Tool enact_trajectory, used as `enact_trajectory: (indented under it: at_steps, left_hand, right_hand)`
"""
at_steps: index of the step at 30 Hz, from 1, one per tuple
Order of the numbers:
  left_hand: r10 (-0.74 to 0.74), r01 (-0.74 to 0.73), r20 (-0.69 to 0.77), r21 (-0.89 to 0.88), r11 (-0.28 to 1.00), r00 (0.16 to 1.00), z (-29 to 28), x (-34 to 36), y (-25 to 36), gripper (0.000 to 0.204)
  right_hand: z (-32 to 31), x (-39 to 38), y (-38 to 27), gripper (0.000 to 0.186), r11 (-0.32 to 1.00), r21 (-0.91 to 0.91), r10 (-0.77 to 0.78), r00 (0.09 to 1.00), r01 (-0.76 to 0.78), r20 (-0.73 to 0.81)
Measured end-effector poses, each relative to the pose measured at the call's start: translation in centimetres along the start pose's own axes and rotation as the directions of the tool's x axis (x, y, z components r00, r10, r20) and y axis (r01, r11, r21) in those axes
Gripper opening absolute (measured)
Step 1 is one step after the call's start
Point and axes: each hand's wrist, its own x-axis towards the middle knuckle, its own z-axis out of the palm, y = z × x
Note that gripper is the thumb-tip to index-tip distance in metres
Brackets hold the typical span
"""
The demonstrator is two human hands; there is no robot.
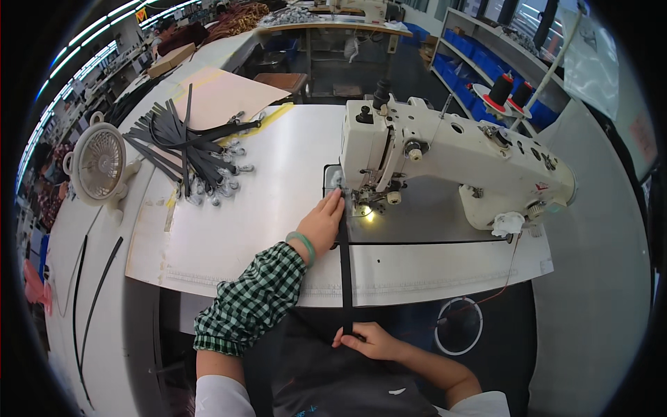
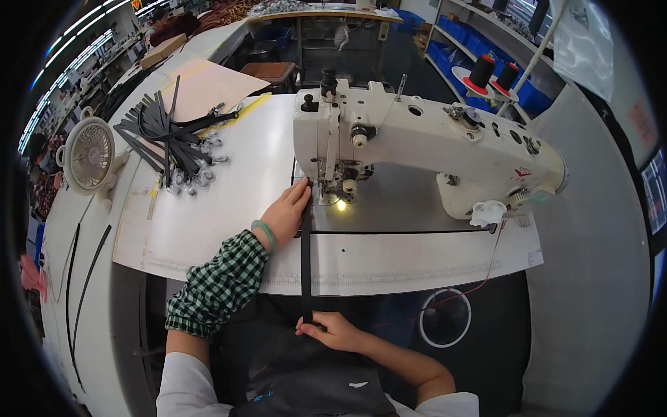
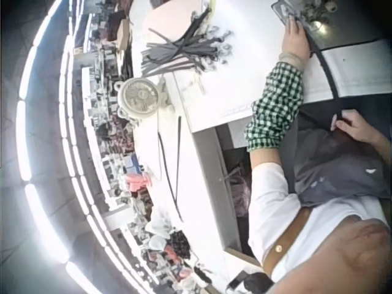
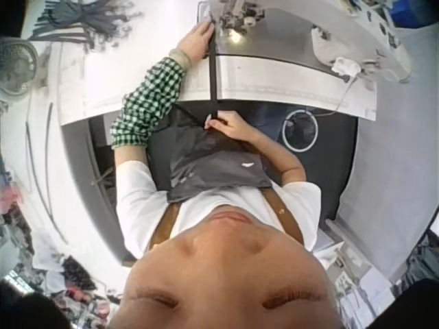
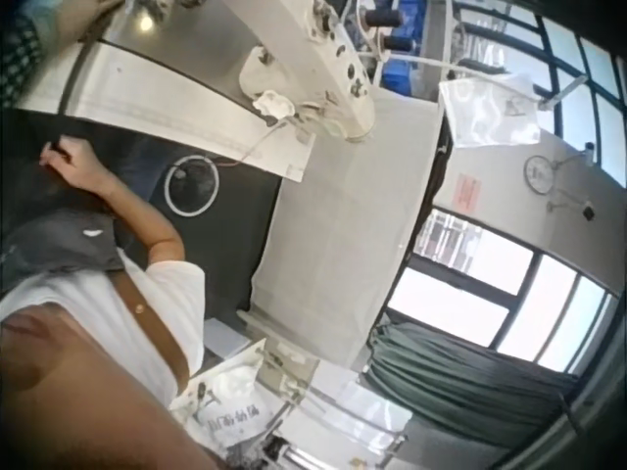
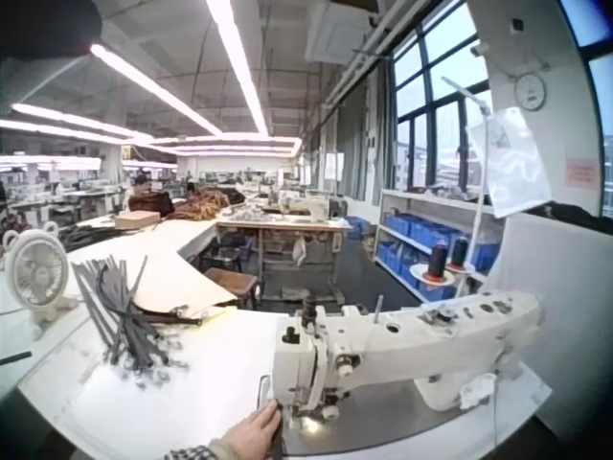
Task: The person operates an industrial sewing machine to stitch black fabric straps. They repeatedly feed straps under the presser foot, guide them through the machine, and cut the thread after each seam. The workspace contains a pile of similar straps and a small fan.
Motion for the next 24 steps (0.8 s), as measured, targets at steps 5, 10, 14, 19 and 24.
enact_trajectory:
  at_steps: [5,10,14,19,24]
  left_hand:
    - [-0.086,0.077,-0.062,-0.122,0.989,0.994,-0.1,-0.4,0.8,0.036]
    - [-0.179,0.158,-0.090,-0.202,0.966,0.980,-0.4,0.3,1.6,0.028]
    - [-0.222,0.198,-0.130,-0.175,0.964,0.966,0.7,-0.5,1.0,0.024]
    - [-0.200,0.171,-0.126,-0.213,0.962,0.972,1.2,0.0,1.4,0.028]
    - [-0.142,0.112,-0.139,-0.203,0.973,0.980,1.4,1.0,0.9,0.033]
  right_hand:
    - [-8.5,-4.3,-1.2,0.024,0.259,-0.966,-0.677,0.713,0.002,-0.181]
    - [-34.1,-14.9,0.2,0.038,0.904,-0.422,-0.417,-0.361,-0.068,-0.834]
    - [-43.7,-16.3,2.1,0.037,0.945,-0.304,-0.246,-0.351,0.120,-0.903]
    - [-50.6,-23.5,0.5,0.045,0.645,-0.317,-0.491,-0.059,-0.696,-0.869]
    - [-55.3,-20.8,-6.0,0.057,0.352,-0.286,-0.339,0.163,-0.891,-0.926]
